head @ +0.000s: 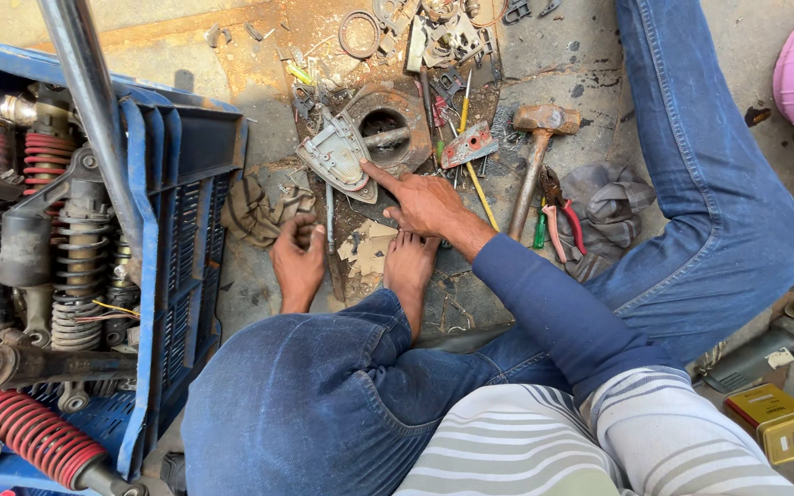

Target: The person sits on the floor and uses a hammer, screwdriver, and pliers to disassemble a metal mechanical part. They pry off a cover, remove internal components, and place them into a nearby crate.

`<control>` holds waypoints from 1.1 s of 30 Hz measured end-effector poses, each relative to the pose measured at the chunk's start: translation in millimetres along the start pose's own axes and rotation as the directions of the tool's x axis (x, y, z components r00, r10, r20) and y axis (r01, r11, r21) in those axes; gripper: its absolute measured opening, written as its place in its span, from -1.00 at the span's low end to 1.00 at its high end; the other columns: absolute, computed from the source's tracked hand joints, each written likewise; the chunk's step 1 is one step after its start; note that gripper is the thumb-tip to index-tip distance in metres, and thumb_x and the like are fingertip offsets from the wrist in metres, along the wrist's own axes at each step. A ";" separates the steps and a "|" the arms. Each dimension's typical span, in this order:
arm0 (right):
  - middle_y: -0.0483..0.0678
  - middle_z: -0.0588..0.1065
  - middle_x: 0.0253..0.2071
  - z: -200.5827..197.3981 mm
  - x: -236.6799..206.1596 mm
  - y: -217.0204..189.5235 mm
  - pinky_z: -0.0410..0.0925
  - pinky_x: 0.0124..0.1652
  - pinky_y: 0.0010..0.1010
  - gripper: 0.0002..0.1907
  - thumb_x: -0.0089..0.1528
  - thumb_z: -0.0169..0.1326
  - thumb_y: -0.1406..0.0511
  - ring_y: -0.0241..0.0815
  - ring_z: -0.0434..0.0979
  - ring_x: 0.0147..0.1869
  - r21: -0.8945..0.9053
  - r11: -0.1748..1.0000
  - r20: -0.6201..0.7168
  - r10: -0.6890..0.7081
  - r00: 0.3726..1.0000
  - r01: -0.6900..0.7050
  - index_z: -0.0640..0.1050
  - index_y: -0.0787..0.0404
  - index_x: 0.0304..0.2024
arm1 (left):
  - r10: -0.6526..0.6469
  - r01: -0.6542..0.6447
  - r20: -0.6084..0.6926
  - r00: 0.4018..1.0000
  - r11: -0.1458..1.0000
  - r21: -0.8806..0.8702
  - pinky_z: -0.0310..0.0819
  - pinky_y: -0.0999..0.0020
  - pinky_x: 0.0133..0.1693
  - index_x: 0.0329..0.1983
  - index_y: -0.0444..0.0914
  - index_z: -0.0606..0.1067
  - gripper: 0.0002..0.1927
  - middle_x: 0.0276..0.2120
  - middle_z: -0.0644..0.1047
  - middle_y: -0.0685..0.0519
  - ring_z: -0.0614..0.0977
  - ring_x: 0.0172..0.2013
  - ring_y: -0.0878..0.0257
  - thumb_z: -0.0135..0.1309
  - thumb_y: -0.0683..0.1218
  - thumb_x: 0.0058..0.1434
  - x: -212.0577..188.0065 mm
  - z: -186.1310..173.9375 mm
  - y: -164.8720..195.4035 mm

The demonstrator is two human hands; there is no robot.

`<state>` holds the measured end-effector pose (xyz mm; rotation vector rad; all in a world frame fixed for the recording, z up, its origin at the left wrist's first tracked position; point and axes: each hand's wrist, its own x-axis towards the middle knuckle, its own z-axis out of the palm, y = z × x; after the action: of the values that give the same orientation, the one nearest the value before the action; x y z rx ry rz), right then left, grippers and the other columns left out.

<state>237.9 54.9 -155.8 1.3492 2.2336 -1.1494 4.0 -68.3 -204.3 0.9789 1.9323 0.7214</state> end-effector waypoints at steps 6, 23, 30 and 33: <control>0.20 0.57 0.01 -9.6 -0.8 -17.7 0.42 -0.08 0.08 -0.02 0.24 0.18 0.11 0.29 0.56 0.03 -0.032 0.999 0.054 -0.015 0.998 0.016 -0.10 -0.28 0.55 | -0.165 0.155 -0.218 0.962 0.986 -0.064 0.54 0.25 -0.31 -0.10 -0.30 0.58 -0.81 -0.35 0.65 -0.10 0.61 -0.38 0.18 0.18 -0.17 0.24 -59.9 -29.2 -16.6; 0.34 0.56 0.00 -7.6 -11.0 -50.1 0.37 0.11 0.07 0.01 0.24 0.19 0.07 0.34 0.57 0.11 -0.036 0.994 0.066 0.108 0.992 -0.106 -0.11 -0.31 0.57 | 0.010 0.090 -0.190 0.982 0.855 0.511 0.52 -0.02 -0.11 0.01 -0.29 0.49 -0.51 -0.07 0.55 -0.17 0.60 -0.07 -0.13 0.27 0.06 0.09 -80.0 -57.6 -53.2; 0.29 0.55 0.02 -8.0 -2.1 -28.0 0.38 0.08 0.07 0.03 0.23 0.19 0.08 0.35 0.54 0.10 0.024 0.998 0.051 0.064 0.997 -0.066 -0.15 -0.37 0.55 | -0.091 0.086 -0.028 0.995 0.732 0.676 0.53 -0.06 -0.11 -0.04 -0.20 0.55 -0.59 -0.09 0.61 -0.14 0.65 -0.12 -0.16 0.28 0.08 0.12 -46.4 -57.7 -46.3; 0.28 0.55 0.02 -3.5 -1.5 -17.4 0.38 0.08 0.06 0.04 0.20 0.23 0.10 0.35 0.53 0.10 0.078 0.997 -0.001 0.023 1.000 -0.023 -0.14 -0.39 0.53 | -0.099 0.062 0.033 0.995 0.813 0.579 0.51 -0.08 -0.21 -0.08 -0.20 0.56 -0.55 -0.17 0.62 -0.16 0.66 -0.20 -0.17 0.34 0.10 0.02 -45.3 -76.1 -14.4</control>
<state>224.6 52.4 -144.2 1.4030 2.1898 -1.2401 -51.1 -122.8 -159.3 1.2479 2.1697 0.0291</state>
